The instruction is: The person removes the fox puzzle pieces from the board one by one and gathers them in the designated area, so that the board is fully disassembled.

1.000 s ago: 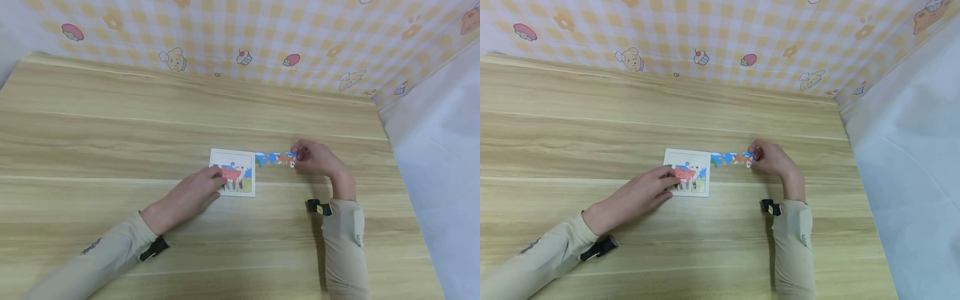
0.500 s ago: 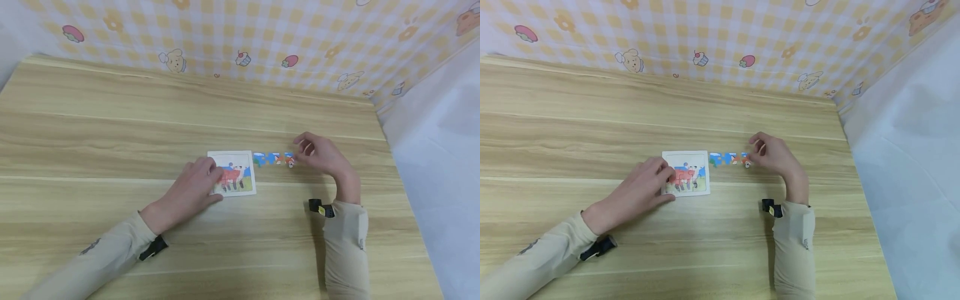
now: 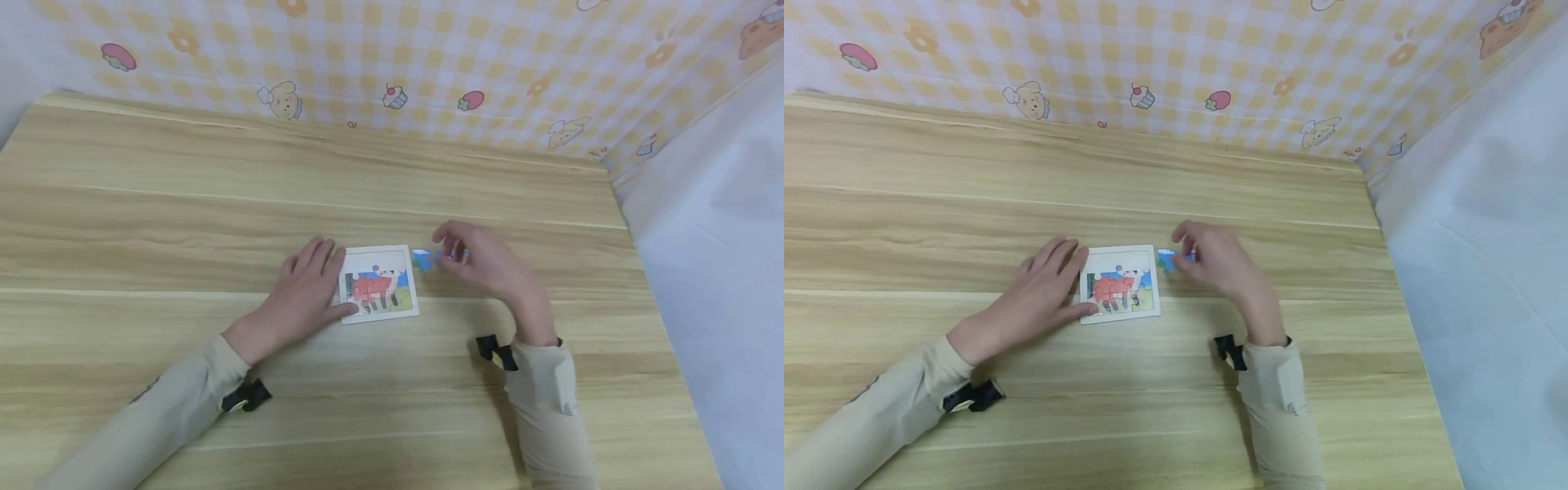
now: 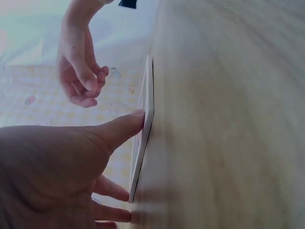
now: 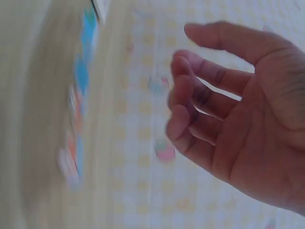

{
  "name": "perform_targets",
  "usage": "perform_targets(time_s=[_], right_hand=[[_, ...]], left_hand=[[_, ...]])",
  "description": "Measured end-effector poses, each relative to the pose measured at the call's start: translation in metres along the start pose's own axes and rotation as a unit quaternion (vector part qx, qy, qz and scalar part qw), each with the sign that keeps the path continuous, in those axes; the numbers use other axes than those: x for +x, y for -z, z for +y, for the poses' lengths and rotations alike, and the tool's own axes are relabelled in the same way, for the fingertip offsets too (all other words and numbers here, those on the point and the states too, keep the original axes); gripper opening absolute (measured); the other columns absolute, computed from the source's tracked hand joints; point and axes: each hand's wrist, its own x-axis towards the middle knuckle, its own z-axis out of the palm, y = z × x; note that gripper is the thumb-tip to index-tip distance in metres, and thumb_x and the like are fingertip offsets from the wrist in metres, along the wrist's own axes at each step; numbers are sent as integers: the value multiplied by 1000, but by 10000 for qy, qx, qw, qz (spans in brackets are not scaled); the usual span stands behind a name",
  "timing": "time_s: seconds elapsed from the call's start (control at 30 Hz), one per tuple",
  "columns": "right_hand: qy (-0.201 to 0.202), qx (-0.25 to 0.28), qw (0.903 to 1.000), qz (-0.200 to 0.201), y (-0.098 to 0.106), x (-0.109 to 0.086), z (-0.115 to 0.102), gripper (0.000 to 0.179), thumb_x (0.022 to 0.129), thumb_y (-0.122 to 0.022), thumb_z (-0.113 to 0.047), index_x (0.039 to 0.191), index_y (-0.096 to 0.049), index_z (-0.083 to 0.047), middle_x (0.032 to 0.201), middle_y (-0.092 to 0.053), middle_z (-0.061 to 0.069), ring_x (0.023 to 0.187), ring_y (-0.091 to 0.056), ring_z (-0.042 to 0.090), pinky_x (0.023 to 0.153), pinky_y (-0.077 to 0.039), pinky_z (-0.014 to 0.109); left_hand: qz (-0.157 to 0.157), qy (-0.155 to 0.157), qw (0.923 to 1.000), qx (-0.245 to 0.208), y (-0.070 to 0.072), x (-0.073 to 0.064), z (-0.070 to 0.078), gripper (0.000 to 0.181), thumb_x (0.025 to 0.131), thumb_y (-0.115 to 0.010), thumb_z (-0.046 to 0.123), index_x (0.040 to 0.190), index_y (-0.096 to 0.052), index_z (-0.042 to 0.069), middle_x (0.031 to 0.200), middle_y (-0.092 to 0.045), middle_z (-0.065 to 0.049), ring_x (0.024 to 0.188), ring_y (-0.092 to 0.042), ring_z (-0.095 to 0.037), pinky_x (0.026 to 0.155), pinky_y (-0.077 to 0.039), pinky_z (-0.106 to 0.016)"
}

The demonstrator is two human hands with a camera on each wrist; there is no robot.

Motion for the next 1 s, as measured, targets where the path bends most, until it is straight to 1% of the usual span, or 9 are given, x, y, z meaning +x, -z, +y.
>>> perform_targets(time_s=[0.07, 0.13, 0.23, 0.3, 0.4, 0.47, 0.6, 0.8, 1.0], right_hand=[[280, -16, 9996, -88, -12, 6, -10, 23, 85, -66, -11, 106, -63, -2, 82, -59, 0, 70, -54, 13, 61, -47, 26], [562, -33, 9982, -200, -25, 12, -21, 21, 85, -66, -11, 105, -64, -4, 81, -58, -1, 67, -52, 12, 60, -46, 25], [675, -127, 9968, -410, -41, 19, -32, 18, 85, -66, -11, 103, -64, -6, 79, -56, -4, 64, -50, 11, 58, -44, 24], [618, -244, 9963, -549, -49, 22, -37, 18, 85, -66, -11, 102, -64, -7, 79, -56, -4, 65, -49, 10, 59, -43, 23], [420, -438, 9954, -742, -58, 26, -41, 21, 84, -67, -13, 104, -64, -8, 78, -55, -4, 67, -50, 10, 60, -43, 22], [286, -527, 9947, -838, -62, 28, -42, 24, 84, -68, -15, 106, -63, -9, 79, -55, -4, 69, -50, 11, 61, -43, 22], [62, -598, 9940, -918, -67, 30, -44, 28, 83, -70, -18, 109, -63, -10, 80, -55, -4, 71, -50, 12, 63, -43, 23], [-5, -567, 9927, -1067, -69, 32, -45, 32, 82, -72, -21, 110, -62, -9, 86, -55, -2, 74, -49, 14, 64, -43, 24], [-36, -498, 9926, -1110, -70, 33, -45, 32, 82, -73, -20, 110, -62, -10, 91, -55, -2, 76, -49, 14, 66, -43, 23]], left_hand=[[-189, 56, 9996, -190, 0, 1, -3, 90, 83, -66, 46, 146, -23, -2, 151, -12, -24, 139, 3, -36, 103, -9, -64], [-322, 110, 9989, -318, 0, 3, -5, 90, 84, -65, 46, 147, -20, 1, 153, -5, -21, 139, 11, -31, 103, -4, -65], [-448, 81, 9983, -361, 0, 4, -7, 89, 85, -62, 48, 148, -17, 3, 154, -1, -19, 139, 13, -27, 102, -1, -65], [-496, 20, 9982, -327, -1, 3, -8, 90, 86, -60, 48, 148, -15, 2, 154, -1, -18, 140, 10, -27, 103, -1, -64], [-519, -48, 9983, -253, 0, 3, -8, 90, 87, -60, 49, 148, -15, 1, 154, -2, -18, 140, 6, -27, 105, -2, -61], [-514, -86, 9984, -197, 1, 2, -8, 90, 87, -59, 49, 148, -15, 1, 154, -3, -17, 140, 4, -27, 106, -3, -59], [-522, -130, 9985, -125, 1, 2, -7, 90, 86, -59, 50, 148, -15, 1, 154, -4, -17, 141, 3, -27, 107, -2, -59], [-564, -65, 9983, -122, 1, 1, -7, 93, 84, -61, 52, 148, -14, 2, 154, -3, -16, 141, 4, -26, 106, 1, -60], [-569, -54, 9983, -110, 2, 1, -9, 93, 84, -61, 52, 148, -15, 2, 154, -4, -16, 141, 4, -27, 105, 2, -60]])
